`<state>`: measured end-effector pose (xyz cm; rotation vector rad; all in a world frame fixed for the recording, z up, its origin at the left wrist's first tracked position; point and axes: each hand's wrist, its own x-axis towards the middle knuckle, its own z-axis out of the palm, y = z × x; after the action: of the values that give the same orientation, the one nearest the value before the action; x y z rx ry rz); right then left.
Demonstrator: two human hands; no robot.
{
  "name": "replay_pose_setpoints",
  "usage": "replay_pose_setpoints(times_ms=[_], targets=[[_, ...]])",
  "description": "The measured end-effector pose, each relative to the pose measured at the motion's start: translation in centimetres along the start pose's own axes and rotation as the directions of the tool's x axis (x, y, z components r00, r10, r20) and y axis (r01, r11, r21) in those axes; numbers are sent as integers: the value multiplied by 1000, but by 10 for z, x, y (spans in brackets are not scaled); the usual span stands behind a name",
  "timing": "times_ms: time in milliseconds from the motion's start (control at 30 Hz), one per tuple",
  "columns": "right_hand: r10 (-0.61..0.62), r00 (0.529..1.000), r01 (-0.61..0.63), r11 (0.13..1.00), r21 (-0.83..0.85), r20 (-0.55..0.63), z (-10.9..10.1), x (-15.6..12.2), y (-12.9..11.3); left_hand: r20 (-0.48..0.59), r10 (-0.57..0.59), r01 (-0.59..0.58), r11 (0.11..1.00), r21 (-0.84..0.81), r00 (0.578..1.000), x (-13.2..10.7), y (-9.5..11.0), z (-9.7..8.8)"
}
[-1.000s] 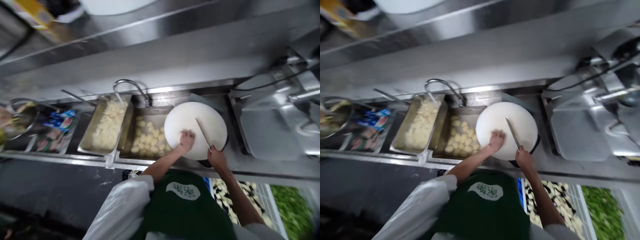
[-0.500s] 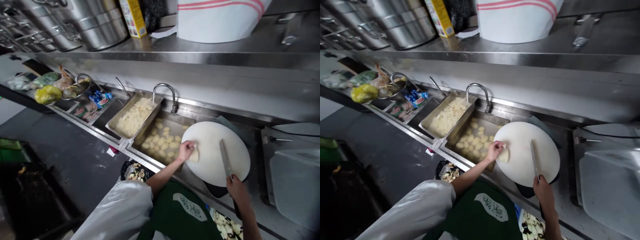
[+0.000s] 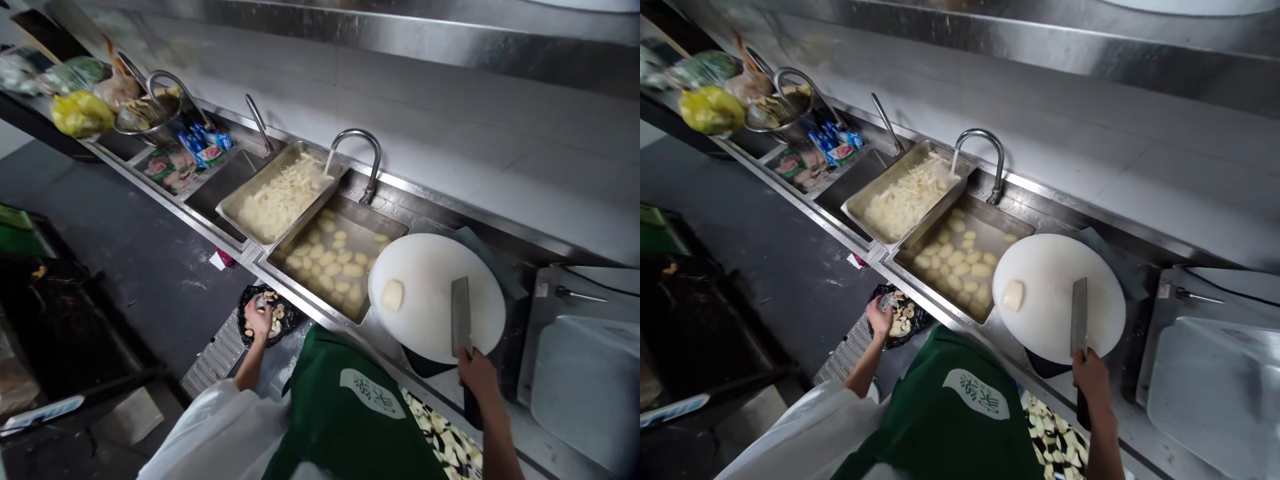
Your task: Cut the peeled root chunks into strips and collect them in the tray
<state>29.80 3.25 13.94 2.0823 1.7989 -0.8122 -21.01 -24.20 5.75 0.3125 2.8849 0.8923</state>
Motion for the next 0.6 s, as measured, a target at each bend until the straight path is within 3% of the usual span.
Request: replay_pose_setpoints(times_ms=[67,100,133,167,233,267,300,333,367,433,567,600], targets=[[50,998,-49,998,-29,48,-5,1,-2,143,251,-226,959,-172,957,-20,56,24],[76,995,-74,997,-33,68,-7,1,-2,253,398,-327,902,-281,882,-34,87,38],[97,992,-94,995,-36,78,-9,0,-2,308,491,-386,856,-344,815,-49,119,53],[101,992,-98,994,-43,69,-10,-2,-1,360,592,-449,795,-407,721,-64,149,68],[70,997,-71,994,-87,-13,-9,-10,2,438,840,-637,534,-556,322,-91,201,94],[48,996,-56,990,-126,-69,-7,-16,3,457,877,-671,428,-605,148,-101,222,105],[23,992,-43,985,-167,-124,-4,-23,3,474,880,-682,367,-633,34,-109,238,115],[4,985,-39,978,-204,-172,0,-30,3,487,873,-680,337,-651,-35,-115,250,124],[-16,978,-33,972,-233,-207,5,-38,1,495,867,-673,332,-661,-59,-120,259,131],[-55,972,-7,964,-266,-228,15,-51,-4,477,878,-653,336,-679,-45,-130,266,143],[-89,976,33,963,-266,-200,32,-67,-22,395,916,-635,343,-692,65,-145,255,154],[-81,977,27,966,-259,-199,34,-68,-26,397,909,-634,382,-672,127,-144,250,155]])
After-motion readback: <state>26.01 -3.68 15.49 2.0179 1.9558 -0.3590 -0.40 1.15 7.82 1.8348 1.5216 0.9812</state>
